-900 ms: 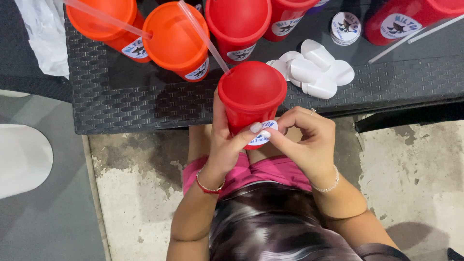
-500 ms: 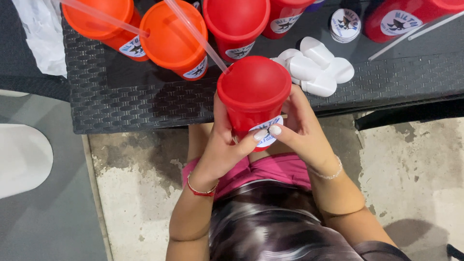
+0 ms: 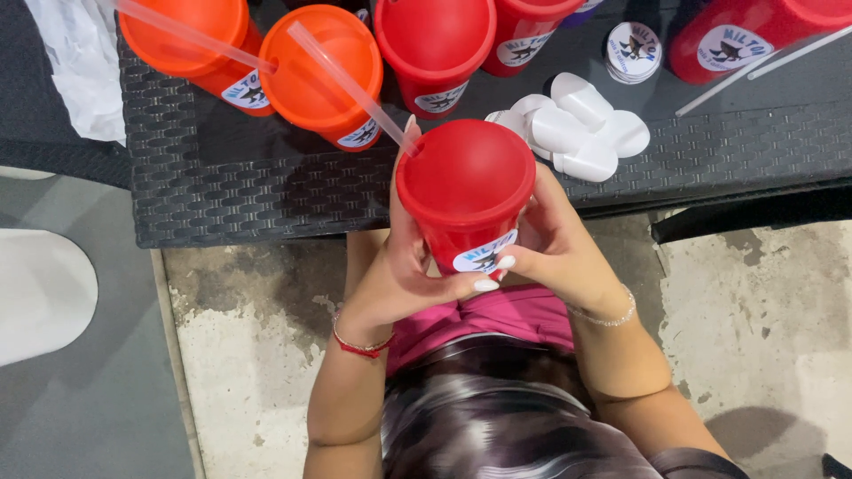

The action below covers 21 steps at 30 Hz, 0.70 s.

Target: Applying circular logo stickers to various colored plastic cups with straws on a workspace table.

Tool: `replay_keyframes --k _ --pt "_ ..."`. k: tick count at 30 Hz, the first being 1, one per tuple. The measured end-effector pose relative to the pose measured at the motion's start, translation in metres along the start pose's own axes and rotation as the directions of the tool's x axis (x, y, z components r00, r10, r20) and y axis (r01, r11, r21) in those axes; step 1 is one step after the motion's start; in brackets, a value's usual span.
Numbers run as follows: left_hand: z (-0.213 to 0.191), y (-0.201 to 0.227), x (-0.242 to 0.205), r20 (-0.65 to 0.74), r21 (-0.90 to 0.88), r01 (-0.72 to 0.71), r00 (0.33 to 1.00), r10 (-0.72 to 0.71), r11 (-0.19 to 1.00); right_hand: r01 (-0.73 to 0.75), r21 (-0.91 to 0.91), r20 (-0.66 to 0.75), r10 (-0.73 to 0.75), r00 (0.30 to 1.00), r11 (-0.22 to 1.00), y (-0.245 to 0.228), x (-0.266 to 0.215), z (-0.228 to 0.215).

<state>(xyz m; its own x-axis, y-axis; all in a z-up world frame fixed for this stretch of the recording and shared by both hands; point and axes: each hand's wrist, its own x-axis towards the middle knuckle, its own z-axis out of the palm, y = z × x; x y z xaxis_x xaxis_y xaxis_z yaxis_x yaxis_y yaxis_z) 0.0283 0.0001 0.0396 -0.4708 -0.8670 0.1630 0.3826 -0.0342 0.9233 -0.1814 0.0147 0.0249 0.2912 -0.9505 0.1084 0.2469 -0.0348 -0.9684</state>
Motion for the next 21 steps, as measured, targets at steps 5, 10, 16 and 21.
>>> replay_keyframes --k 5,10,16,21 --pt "-0.002 -0.026 0.004 -0.077 -0.162 -0.137 0.989 0.126 0.977 0.013 0.076 0.025 -0.015 1.0 0.997 0.027 -0.003 -0.001" --pt "0.02 -0.055 0.008 -0.142 -0.125 -0.336 0.937 0.318 0.934 0.198 -0.11 -0.116 -0.211 0.971 0.974 0.047 -0.009 0.019" --pt "0.01 -0.064 0.001 -0.134 -0.097 -0.379 0.921 0.365 0.92 0.122 -0.186 -0.108 -0.143 0.984 0.975 0.049 -0.019 0.02" --pt "0.003 -0.047 -0.012 0.006 0.013 -0.219 0.976 0.219 0.976 0.189 -0.258 0.045 -0.184 0.982 0.947 0.025 -0.024 0.003"
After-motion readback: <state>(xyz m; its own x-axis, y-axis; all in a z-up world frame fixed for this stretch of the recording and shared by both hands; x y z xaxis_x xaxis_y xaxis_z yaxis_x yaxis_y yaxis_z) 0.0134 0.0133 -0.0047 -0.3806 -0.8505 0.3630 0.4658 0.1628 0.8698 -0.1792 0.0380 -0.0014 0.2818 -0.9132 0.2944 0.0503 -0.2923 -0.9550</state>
